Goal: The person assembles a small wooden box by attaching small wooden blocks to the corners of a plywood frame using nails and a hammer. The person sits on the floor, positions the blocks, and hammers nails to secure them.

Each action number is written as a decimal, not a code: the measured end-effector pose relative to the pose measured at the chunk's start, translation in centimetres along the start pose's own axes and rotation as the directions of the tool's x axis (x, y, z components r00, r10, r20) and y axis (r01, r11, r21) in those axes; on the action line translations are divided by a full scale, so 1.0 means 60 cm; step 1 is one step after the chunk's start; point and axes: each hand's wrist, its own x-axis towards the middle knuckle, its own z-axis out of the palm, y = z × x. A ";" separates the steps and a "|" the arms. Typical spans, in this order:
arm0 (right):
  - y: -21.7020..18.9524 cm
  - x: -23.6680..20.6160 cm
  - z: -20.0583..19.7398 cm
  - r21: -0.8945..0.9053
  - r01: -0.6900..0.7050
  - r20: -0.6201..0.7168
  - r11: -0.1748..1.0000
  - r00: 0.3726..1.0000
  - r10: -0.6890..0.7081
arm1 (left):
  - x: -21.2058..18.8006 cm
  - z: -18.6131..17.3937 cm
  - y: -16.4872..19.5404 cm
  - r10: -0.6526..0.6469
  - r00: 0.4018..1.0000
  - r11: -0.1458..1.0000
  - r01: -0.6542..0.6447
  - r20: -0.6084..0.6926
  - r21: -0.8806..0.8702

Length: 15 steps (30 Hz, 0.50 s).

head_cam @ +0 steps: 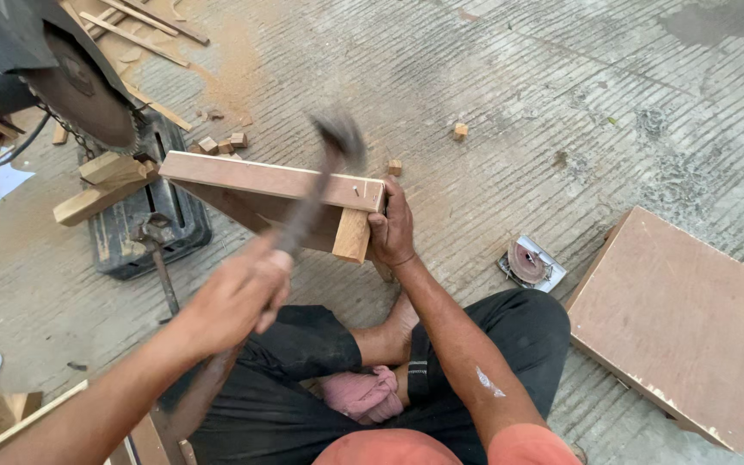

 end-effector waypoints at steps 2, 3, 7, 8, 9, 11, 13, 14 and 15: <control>0.000 0.005 0.003 -0.046 0.008 0.037 0.999 0.999 -0.006 | 0.005 0.012 0.006 -0.200 0.979 0.942 0.205 0.045 -0.265; 0.001 0.014 0.008 -0.056 0.002 0.015 0.998 1.000 -0.001 | 0.002 -0.002 0.005 -0.073 0.997 0.960 0.077 0.025 -0.268; 0.001 0.011 0.013 -0.011 -0.006 0.029 1.000 1.000 0.006 | -0.093 -0.087 -0.030 0.335 0.939 0.874 -0.341 -0.079 -0.347; 0.001 0.006 0.012 -0.006 0.010 0.013 1.000 1.000 -0.010 | -0.096 -0.090 -0.044 0.404 0.905 0.878 -0.424 -0.130 -0.221; 0.002 0.000 0.009 0.007 -0.027 0.012 1.000 1.000 0.027 | -0.104 -0.093 -0.053 0.456 0.874 0.874 -0.475 -0.171 -0.098; 0.007 -0.004 0.003 0.031 -0.074 0.000 0.997 0.997 0.074 | -0.088 -0.075 -0.059 0.586 0.779 0.810 -0.561 -0.223 0.170; 0.010 -0.002 -0.004 0.035 -0.070 -0.002 0.997 0.998 0.070 | -0.055 -0.050 -0.046 0.722 0.656 0.675 -0.599 -0.219 0.432; 0.011 0.001 -0.005 0.040 -0.065 -0.001 0.997 0.998 0.065 | -0.041 -0.039 -0.033 0.784 0.588 0.586 -0.591 -0.201 0.554; 0.011 0.006 -0.007 0.021 -0.046 -0.004 0.999 0.999 0.047 | -0.008 -0.017 -0.024 0.730 0.684 0.581 -0.623 0.005 0.524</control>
